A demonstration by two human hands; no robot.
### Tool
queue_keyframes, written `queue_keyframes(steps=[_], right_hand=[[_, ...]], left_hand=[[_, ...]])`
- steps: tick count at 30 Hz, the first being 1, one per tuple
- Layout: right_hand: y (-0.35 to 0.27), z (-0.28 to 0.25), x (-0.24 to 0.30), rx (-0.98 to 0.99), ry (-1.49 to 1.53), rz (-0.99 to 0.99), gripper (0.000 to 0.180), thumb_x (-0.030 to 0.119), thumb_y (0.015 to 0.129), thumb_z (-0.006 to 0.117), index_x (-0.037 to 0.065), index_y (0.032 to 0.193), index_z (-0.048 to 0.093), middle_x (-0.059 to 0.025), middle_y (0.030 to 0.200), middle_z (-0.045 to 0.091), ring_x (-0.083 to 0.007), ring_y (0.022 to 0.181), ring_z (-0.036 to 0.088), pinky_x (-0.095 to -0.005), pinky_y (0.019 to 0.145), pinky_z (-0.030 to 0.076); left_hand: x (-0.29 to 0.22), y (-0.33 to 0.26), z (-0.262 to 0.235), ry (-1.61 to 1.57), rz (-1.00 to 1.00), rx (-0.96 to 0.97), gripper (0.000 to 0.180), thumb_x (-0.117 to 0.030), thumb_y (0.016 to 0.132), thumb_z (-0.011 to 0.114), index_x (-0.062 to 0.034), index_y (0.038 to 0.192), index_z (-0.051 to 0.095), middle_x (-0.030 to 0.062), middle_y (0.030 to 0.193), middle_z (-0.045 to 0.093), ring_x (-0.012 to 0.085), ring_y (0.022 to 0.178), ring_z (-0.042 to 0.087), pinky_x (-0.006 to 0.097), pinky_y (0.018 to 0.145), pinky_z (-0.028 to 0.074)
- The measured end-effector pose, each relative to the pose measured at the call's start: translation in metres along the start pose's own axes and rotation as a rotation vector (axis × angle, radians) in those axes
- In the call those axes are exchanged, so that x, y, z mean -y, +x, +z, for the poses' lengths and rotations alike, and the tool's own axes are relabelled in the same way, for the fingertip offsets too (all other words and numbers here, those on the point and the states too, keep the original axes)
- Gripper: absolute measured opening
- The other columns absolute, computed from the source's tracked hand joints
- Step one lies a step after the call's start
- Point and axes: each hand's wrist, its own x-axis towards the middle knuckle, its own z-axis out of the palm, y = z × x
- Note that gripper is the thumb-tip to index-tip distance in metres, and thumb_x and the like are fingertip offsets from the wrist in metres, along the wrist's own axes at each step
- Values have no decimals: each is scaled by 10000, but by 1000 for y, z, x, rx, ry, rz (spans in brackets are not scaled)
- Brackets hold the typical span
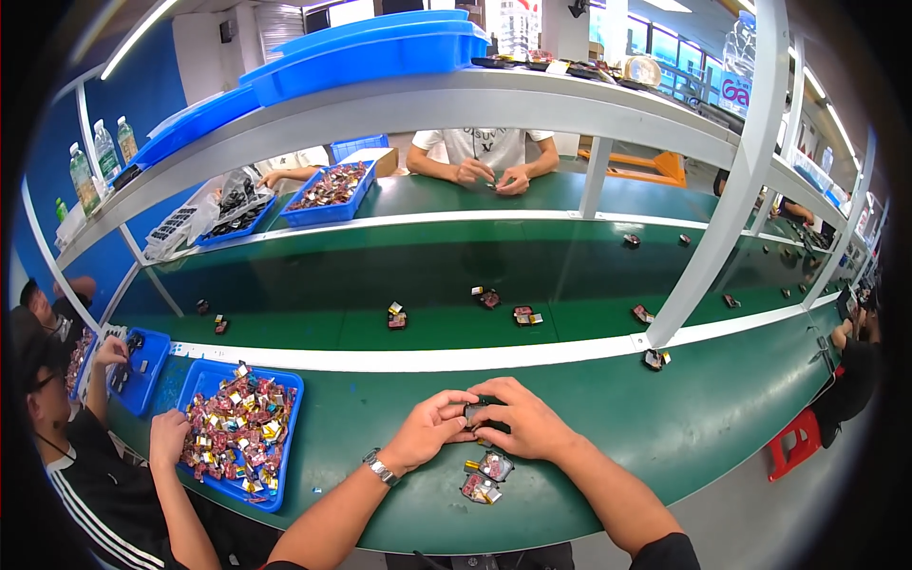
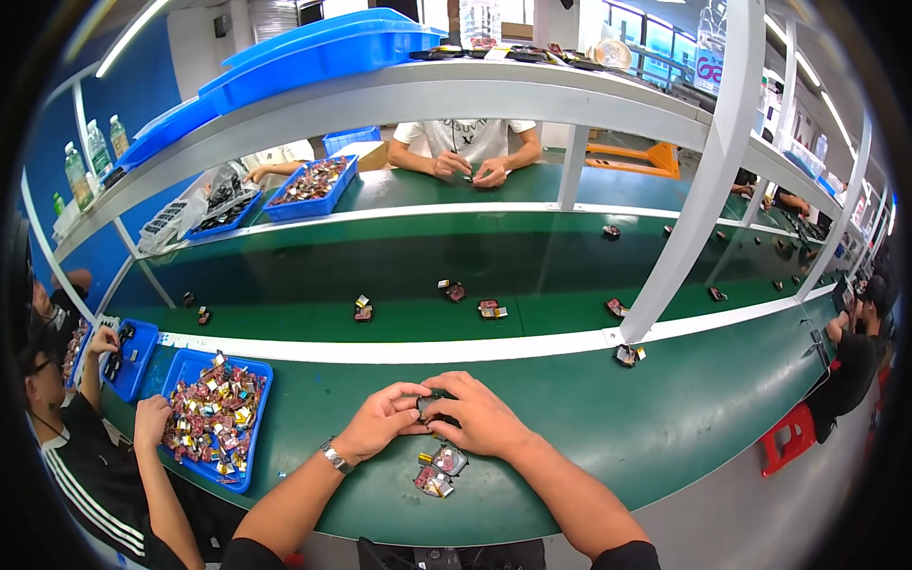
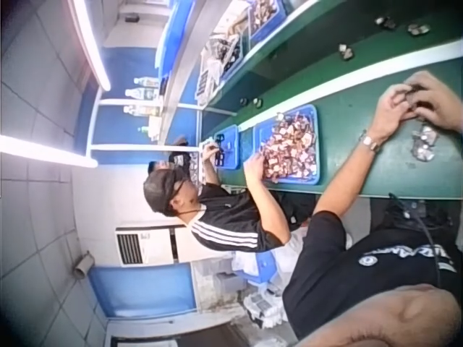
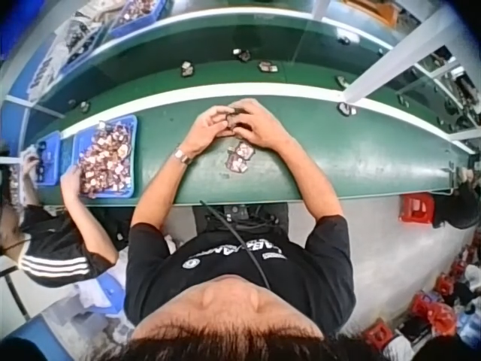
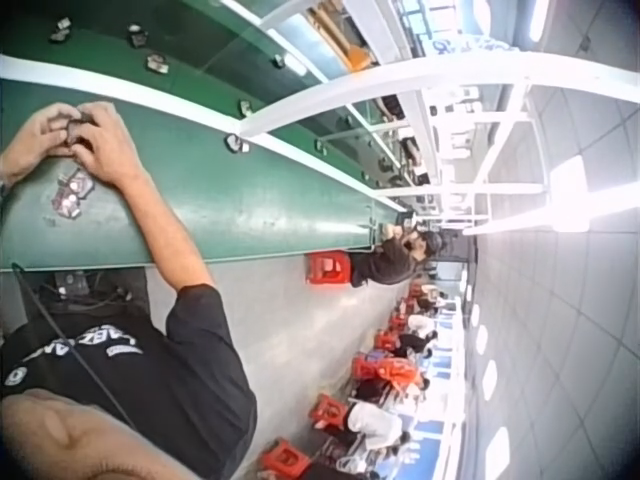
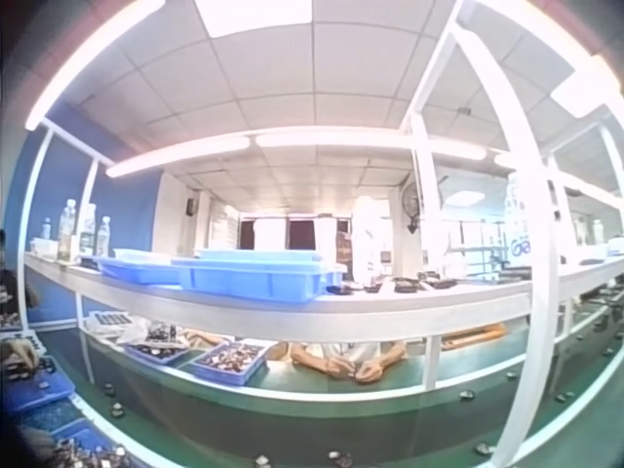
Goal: Sorting and assembling small electronic components on a factory conveyor belt.
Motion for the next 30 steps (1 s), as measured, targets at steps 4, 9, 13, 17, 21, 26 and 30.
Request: queue_keyframes(steps=[4, 9, 13, 17, 21, 26, 30], right_hand=[[-3, 6, -1, -23, 42, 51, 164, 118, 792, 740, 75, 946, 706, -76, 1201, 599, -276, 1151, 546, -390, 960, 480], [-2, 10, 2, -97, 123, 183, 111, 108, 779, 756, 93, 888, 738, -55, 1156, 648, -272, 1131, 566, -388, 943, 491], [-3, 11, 0, -101, 130, 205, 122, 116, 778, 760, 83, 892, 733, -66, 1171, 647, -277, 1138, 564, -392, 951, 485], [-4, 8, -2, -62, 190, 177, 127, 132, 795, 748, 78, 908, 731, -75, 1203, 629, -280, 1165, 545, -397, 973, 466], [-4, 8, 1, -66, 218, 181, 130, 144, 813, 732, 80, 927, 737, -74, 1216, 619, -282, 1199, 521, -396, 995, 450], [-3, 15, 9, -181, 117, 206, 126, 138, 806, 748, 73, 913, 737, -71, 1179, 634, -276, 1175, 540, -383, 954, 480], [-4, 21, 9, -245, 89, 166, 136, 113, 791, 765, 93, 924, 745, -55, 1148, 644, -263, 1123, 562, -373, 897, 508]], left_hand=[[1, 0, -4, -31, 15, 55, 377, 38, 961, 492, -12, 1333, 453, 147, 1238, 594, 207, 1135, 606, 359, 1009, 527], [3, 0, -6, 38, 54, 99, 386, 45, 953, 501, -8, 1332, 450, 158, 1256, 584, 214, 1141, 605, 370, 1014, 522], [-1, 0, -1, 6, 40, 58, 362, 35, 968, 484, -7, 1327, 454, 144, 1256, 584, 198, 1131, 608, 363, 1003, 528], [-3, -1, 2, 35, 12, 28, 343, 17, 982, 476, -8, 1323, 455, 129, 1240, 592, 187, 1122, 611, 352, 995, 532], [2, -1, -2, 48, 25, 30, 326, -11, 994, 478, -27, 1320, 463, 105, 1218, 605, 165, 1105, 614, 323, 959, 541], [6, 1, -6, 30, 6, 7, 308, -34, 1005, 474, -45, 1312, 474, 87, 1219, 609, 146, 1105, 611, 305, 940, 540], [10, 2, -9, 10, 9, 17, 303, -58, 1006, 494, -48, 1308, 478, 79, 1227, 606, 143, 1111, 608, 304, 941, 535]])
